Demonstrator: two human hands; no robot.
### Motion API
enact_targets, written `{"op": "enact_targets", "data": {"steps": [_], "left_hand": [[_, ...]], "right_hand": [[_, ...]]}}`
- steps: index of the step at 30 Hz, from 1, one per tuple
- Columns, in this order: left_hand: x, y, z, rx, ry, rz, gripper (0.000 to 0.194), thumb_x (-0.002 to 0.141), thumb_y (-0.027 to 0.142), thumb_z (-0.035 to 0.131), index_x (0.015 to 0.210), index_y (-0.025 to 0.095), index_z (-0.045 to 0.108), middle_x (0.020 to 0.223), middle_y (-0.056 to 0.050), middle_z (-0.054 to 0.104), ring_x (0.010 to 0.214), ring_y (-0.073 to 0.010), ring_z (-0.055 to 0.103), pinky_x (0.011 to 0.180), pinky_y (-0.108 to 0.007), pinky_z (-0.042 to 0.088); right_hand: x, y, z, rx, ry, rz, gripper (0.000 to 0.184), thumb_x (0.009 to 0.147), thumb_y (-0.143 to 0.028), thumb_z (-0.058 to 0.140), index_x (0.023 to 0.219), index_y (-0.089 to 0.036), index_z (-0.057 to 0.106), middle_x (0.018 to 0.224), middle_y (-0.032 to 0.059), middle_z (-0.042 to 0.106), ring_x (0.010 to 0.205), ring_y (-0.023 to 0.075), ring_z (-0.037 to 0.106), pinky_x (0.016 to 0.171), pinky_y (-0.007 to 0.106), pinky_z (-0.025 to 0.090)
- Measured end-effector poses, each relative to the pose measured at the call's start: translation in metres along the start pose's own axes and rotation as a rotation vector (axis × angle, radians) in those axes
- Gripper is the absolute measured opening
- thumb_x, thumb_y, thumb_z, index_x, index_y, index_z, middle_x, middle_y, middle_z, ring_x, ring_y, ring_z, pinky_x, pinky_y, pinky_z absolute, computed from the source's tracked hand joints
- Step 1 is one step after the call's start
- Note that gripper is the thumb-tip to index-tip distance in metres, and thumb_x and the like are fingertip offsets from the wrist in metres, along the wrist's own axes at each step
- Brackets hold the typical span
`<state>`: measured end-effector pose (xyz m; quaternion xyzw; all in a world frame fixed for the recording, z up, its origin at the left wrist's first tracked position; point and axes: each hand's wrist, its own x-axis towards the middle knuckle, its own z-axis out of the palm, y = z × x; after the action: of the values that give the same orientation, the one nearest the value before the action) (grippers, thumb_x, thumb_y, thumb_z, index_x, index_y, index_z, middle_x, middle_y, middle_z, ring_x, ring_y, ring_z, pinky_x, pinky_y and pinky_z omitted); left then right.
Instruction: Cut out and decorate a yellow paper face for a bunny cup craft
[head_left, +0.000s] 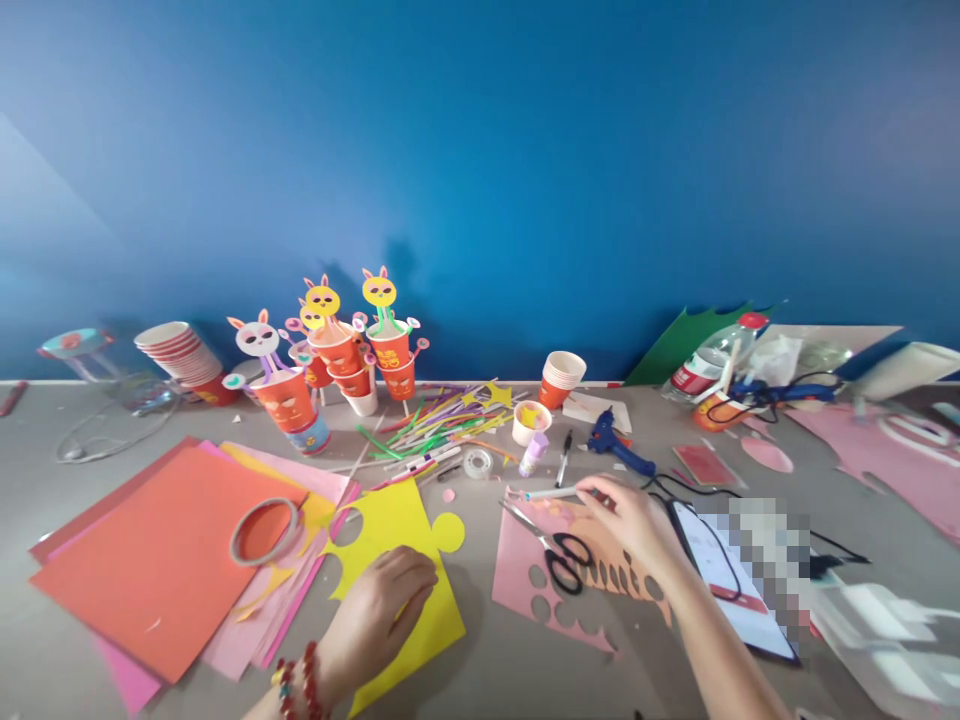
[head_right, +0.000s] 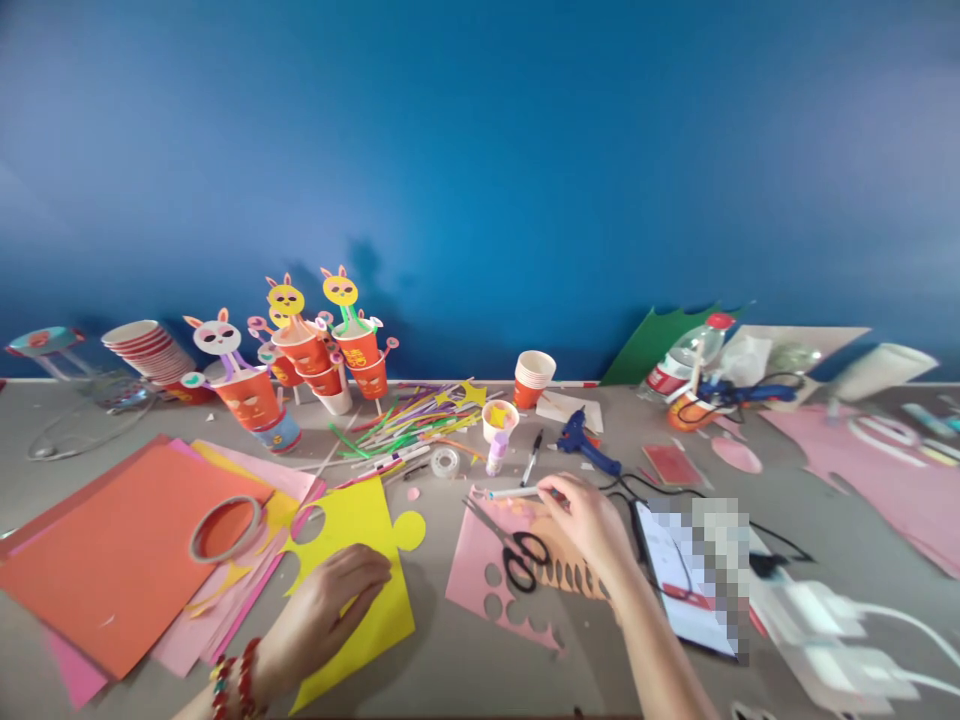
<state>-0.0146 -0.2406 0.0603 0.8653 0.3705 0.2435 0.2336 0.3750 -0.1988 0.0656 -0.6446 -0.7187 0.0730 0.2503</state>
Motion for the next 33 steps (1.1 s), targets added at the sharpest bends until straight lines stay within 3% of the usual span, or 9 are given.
{"op": "enact_targets", "data": {"steps": [6, 20, 33], "left_hand": [[-0.004, 0.002, -0.005, 0.053, 0.001, -0.004, 0.024, 0.099, 0.018, 0.042, 0.105, 0.021, 0.065, 0.102, -0.009, 0.069, 0.094, -0.0208, 0.065, 0.084, -0.033, 0.055], [-0.003, 0.002, 0.002, 0.057, -0.015, 0.019, 0.022, 0.099, 0.016, 0.042, 0.104, 0.020, 0.063, 0.106, -0.009, 0.068, 0.097, -0.0220, 0.063, 0.086, -0.035, 0.053], [-0.006, 0.003, 0.002, 0.070, -0.023, -0.018, 0.022, 0.098, 0.014, 0.043, 0.103, 0.021, 0.064, 0.107, -0.008, 0.068, 0.098, -0.0222, 0.063, 0.086, -0.035, 0.053]], "right_hand": [[0.001, -0.005, 0.016, -0.158, -0.066, -0.116, 0.021, 0.091, -0.028, 0.051, 0.099, -0.025, 0.071, 0.106, 0.0063, 0.070, 0.089, 0.0232, 0.071, 0.073, 0.032, 0.055], [0.005, -0.006, 0.018, -0.189, -0.126, -0.158, 0.022, 0.092, -0.021, 0.047, 0.093, -0.024, 0.069, 0.103, 0.0072, 0.067, 0.091, 0.0228, 0.068, 0.076, 0.033, 0.054], [0.007, -0.005, 0.009, -0.188, -0.054, -0.182, 0.019, 0.093, -0.025, 0.046, 0.091, -0.024, 0.065, 0.091, 0.0075, 0.071, 0.087, 0.0250, 0.067, 0.073, 0.034, 0.052]]}}
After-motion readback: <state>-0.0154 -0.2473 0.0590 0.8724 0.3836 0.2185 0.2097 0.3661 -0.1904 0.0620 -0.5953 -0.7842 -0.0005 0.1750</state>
